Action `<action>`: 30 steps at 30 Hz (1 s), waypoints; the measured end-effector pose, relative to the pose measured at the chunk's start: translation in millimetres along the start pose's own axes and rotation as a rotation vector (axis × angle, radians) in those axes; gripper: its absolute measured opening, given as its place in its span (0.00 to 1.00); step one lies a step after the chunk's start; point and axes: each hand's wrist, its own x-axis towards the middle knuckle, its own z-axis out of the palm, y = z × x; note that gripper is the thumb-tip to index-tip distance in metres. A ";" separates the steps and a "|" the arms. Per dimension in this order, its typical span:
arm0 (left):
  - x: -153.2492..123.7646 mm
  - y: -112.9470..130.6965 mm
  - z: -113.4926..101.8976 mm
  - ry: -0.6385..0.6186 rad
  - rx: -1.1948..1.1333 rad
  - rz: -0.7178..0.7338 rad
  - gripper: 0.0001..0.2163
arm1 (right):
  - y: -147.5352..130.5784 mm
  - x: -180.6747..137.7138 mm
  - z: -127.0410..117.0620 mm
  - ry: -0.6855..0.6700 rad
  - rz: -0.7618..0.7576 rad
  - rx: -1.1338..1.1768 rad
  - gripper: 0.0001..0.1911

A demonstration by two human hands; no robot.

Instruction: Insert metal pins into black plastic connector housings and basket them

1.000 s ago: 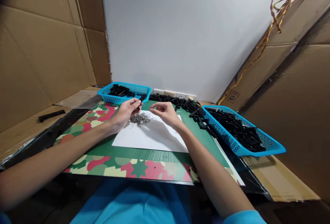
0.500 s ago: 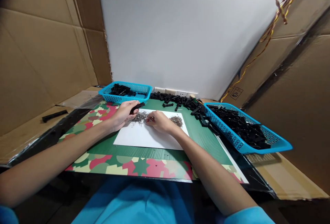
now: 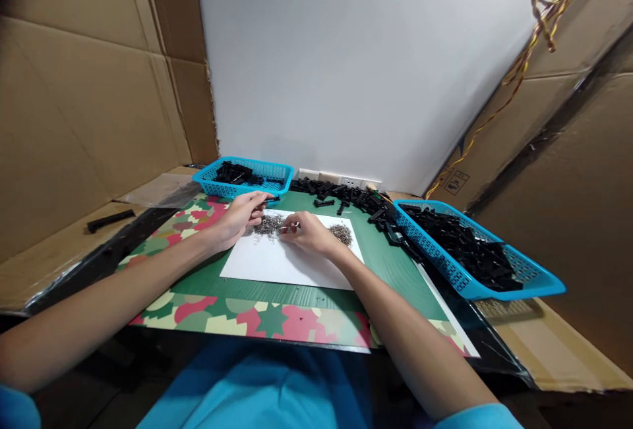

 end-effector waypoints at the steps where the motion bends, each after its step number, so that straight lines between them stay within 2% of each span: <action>1: 0.5 0.1 -0.2 -0.008 -0.039 -0.011 0.13 | -0.5 0.2 1.7 -0.007 -0.005 0.004 0.04; 5: 0.5 2.7 0.1 -0.046 -0.157 -0.050 0.13 | 0.1 -0.6 5.0 -0.021 -0.024 -0.019 0.02; 11: -3.6 7.6 2.6 -0.127 -0.169 -0.024 0.12 | -2.2 -5.7 9.5 -0.043 -0.166 -0.138 0.06; 18: -4.3 6.2 3.4 -0.124 -0.089 0.035 0.14 | -5.6 -7.9 0.4 -0.061 -0.149 -0.110 0.06; 21: -5.9 7.5 6.0 -0.106 -0.023 0.042 0.14 | -6.6 -8.0 -10.1 -0.005 -0.122 -0.036 0.05; 24: -7.0 9.1 8.7 -0.108 0.064 0.059 0.08 | -10.1 -8.4 -18.6 0.095 -0.095 0.024 0.06; 26: -7.5 9.3 10.4 -0.133 0.149 0.041 0.05 | -13.6 -8.7 -22.2 0.176 -0.106 0.018 0.07; 30: -9.2 5.8 14.4 -0.214 0.299 0.018 0.08 | -19.3 -9.5 -24.6 0.305 -0.154 -0.031 0.03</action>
